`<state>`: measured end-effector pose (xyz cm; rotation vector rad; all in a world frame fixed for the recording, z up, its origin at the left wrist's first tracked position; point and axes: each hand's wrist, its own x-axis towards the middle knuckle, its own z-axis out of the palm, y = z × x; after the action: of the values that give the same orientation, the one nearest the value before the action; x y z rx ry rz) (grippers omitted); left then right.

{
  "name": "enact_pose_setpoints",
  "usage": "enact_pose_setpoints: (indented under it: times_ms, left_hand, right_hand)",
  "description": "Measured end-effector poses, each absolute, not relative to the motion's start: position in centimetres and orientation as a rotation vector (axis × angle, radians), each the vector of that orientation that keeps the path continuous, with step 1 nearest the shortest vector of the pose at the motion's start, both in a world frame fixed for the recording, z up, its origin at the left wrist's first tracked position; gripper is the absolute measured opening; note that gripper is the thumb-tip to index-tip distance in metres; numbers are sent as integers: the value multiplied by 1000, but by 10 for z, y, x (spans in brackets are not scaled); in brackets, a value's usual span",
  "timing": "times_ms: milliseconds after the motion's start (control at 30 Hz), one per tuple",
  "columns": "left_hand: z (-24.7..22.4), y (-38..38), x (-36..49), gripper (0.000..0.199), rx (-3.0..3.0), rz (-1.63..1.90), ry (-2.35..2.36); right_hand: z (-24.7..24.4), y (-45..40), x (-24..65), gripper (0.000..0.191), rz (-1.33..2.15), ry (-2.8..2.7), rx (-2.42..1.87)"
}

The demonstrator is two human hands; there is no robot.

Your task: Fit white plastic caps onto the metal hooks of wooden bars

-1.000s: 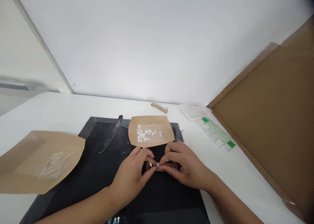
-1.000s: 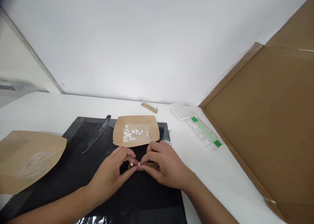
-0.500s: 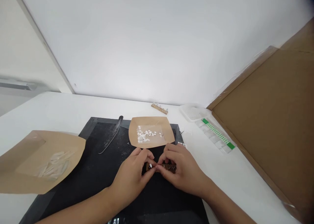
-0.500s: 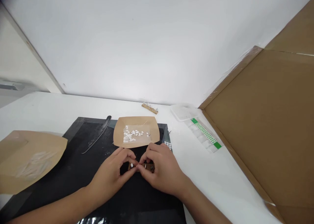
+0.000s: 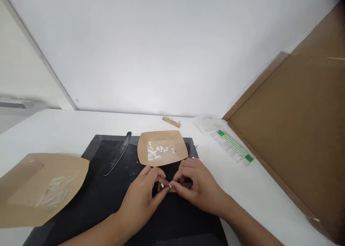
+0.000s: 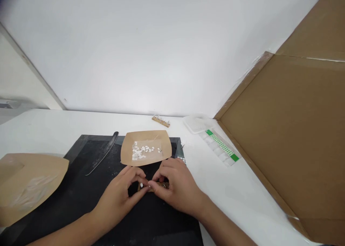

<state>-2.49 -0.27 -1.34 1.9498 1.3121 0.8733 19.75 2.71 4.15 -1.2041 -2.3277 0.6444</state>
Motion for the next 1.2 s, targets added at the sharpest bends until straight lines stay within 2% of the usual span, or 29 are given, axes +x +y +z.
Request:
enact_pose_setpoints:
  times_ms: [100,267,367,567,1200]
  left_hand:
    - [-17,-2,-26,11,1990,889,1253]
    - [-21,-1,-26,20,2112,1007,1125]
    - [-21,-1,-26,17,2182,1035,1066]
    - [-20,-1,-26,15,2187,1052,1023]
    - [-19,-1,-26,15,2172,1033,1048]
  right_hand:
    - [53,37,224,19,627,-2278,-1328]
    - [64,60,282,20,315,-2335,-1628]
    - [64,68,302,18,378,-2386,-1698]
    - [56,67,299,8,581,-2440,-1616]
    - [51,69,283,14,350,-2427,-1785]
